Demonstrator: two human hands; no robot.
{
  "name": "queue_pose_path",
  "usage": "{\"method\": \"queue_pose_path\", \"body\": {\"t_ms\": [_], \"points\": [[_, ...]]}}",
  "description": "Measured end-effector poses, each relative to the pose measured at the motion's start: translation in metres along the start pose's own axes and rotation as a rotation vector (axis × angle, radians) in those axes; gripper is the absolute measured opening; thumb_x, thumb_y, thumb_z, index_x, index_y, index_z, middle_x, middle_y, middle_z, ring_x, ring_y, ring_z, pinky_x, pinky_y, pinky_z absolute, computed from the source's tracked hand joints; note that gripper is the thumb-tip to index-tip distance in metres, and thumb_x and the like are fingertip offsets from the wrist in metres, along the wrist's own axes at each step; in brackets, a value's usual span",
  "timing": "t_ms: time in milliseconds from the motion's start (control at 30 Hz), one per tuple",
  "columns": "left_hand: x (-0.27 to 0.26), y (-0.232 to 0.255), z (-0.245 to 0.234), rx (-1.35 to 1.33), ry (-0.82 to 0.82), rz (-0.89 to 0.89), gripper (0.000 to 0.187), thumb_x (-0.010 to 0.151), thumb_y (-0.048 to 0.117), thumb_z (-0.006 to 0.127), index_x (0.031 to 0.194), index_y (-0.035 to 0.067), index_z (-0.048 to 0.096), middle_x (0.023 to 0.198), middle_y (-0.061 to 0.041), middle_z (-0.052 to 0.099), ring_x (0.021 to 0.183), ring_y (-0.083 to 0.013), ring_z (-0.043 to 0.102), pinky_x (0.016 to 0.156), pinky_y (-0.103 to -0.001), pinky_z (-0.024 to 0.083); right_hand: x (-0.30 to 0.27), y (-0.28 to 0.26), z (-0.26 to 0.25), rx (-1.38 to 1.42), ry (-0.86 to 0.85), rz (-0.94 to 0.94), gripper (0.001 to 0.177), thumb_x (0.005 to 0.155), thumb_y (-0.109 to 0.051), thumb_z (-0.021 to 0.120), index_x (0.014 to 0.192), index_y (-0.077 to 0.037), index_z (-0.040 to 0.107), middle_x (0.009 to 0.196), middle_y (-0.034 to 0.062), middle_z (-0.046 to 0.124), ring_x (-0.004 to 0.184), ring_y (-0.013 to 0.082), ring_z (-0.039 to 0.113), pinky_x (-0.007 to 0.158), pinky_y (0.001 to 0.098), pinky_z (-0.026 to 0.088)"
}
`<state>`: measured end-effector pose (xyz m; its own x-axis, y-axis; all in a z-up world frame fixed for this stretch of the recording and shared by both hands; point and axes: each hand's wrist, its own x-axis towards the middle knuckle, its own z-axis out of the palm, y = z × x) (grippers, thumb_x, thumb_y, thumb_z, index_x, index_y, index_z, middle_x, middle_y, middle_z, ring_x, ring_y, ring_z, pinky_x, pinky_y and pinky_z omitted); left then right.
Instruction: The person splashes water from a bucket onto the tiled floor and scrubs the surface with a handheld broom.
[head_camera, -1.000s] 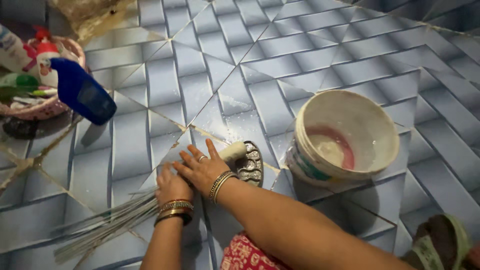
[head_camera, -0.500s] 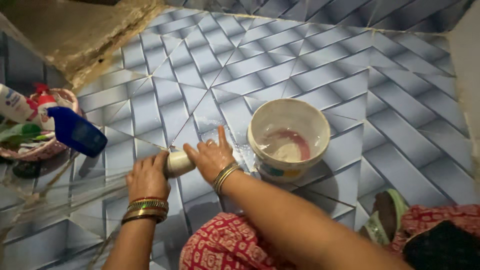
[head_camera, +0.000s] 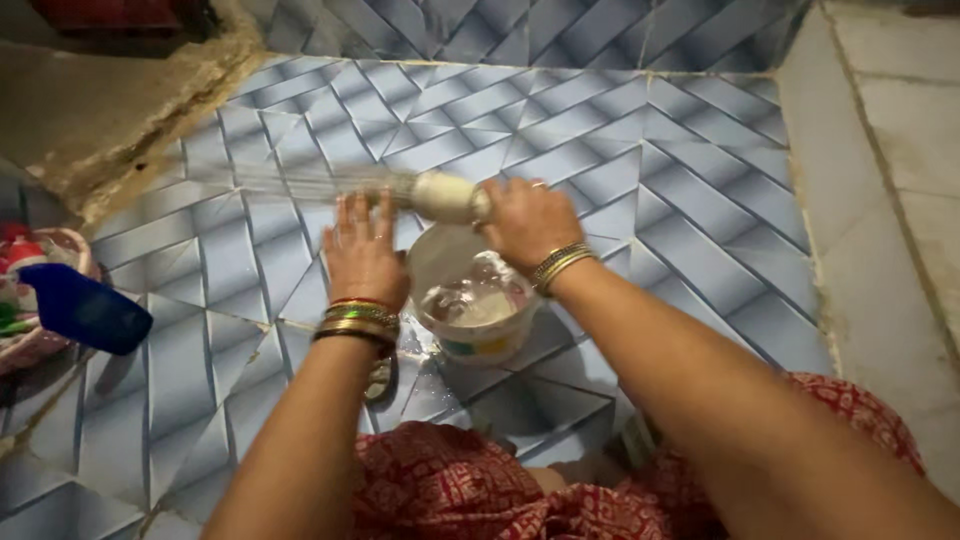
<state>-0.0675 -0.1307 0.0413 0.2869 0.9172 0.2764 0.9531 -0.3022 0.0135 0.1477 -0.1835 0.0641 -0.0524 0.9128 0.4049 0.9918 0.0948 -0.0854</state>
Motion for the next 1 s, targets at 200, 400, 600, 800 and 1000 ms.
{"method": "queue_pose_path", "body": {"t_ms": [200,400,600,800,1000], "points": [[-0.008,0.079,0.049,-0.165,-0.105,0.113,0.075,0.096,0.056,0.053,0.160,0.022,0.032,0.167,-0.016,0.022,0.155,-0.0345,0.018,0.123,-0.052,0.017,-0.041,0.079,0.009,0.039,0.061,0.364,0.054,0.087,-0.046,0.071,0.128,-0.014,0.058,0.110,0.0148,0.067,0.099,0.0376,0.066,0.077,0.0524,0.055],[-0.027,0.100,0.066,-0.125,-0.630,0.029,0.077,0.093,0.071,0.036,0.158,0.031,0.031,0.169,-0.006,0.018,0.155,-0.0314,0.016,0.124,-0.053,0.018,-0.073,0.134,0.079,0.107,-0.120,0.602,0.051,0.091,-0.046,0.069,0.128,-0.013,0.057,0.114,0.0165,0.066,0.103,0.0397,0.065,0.083,0.0525,0.055],[-0.015,0.083,0.068,-0.100,-0.563,0.102,0.079,0.087,0.072,0.035,0.156,0.033,0.031,0.168,-0.002,0.015,0.153,-0.0269,0.014,0.120,-0.053,0.019,-0.095,0.138,0.157,0.179,-0.273,0.778,0.053,0.092,-0.045,0.067,0.134,-0.016,0.056,0.118,0.0161,0.065,0.111,0.0371,0.063,0.092,0.0517,0.052],[0.001,0.071,0.071,-0.123,-0.468,0.182,0.075,0.089,0.067,0.044,0.153,0.027,0.039,0.165,-0.004,0.022,0.152,-0.0278,0.016,0.120,-0.051,0.018,-0.020,0.097,0.192,0.335,0.357,0.367,0.049,0.089,-0.034,0.071,0.131,-0.013,0.059,0.132,0.0145,0.061,0.128,0.0349,0.054,0.106,0.0497,0.046],[0.012,0.070,0.077,-0.159,-0.484,0.161,0.072,0.088,0.063,0.046,0.150,0.026,0.045,0.162,-0.006,0.031,0.150,-0.0294,0.024,0.116,-0.051,0.028,-0.003,0.078,0.149,0.283,0.369,0.137,0.027,0.086,-0.013,0.067,0.112,-0.018,0.069,0.134,0.0073,0.064,0.128,0.0268,0.060,0.109,0.0450,0.049]]}}
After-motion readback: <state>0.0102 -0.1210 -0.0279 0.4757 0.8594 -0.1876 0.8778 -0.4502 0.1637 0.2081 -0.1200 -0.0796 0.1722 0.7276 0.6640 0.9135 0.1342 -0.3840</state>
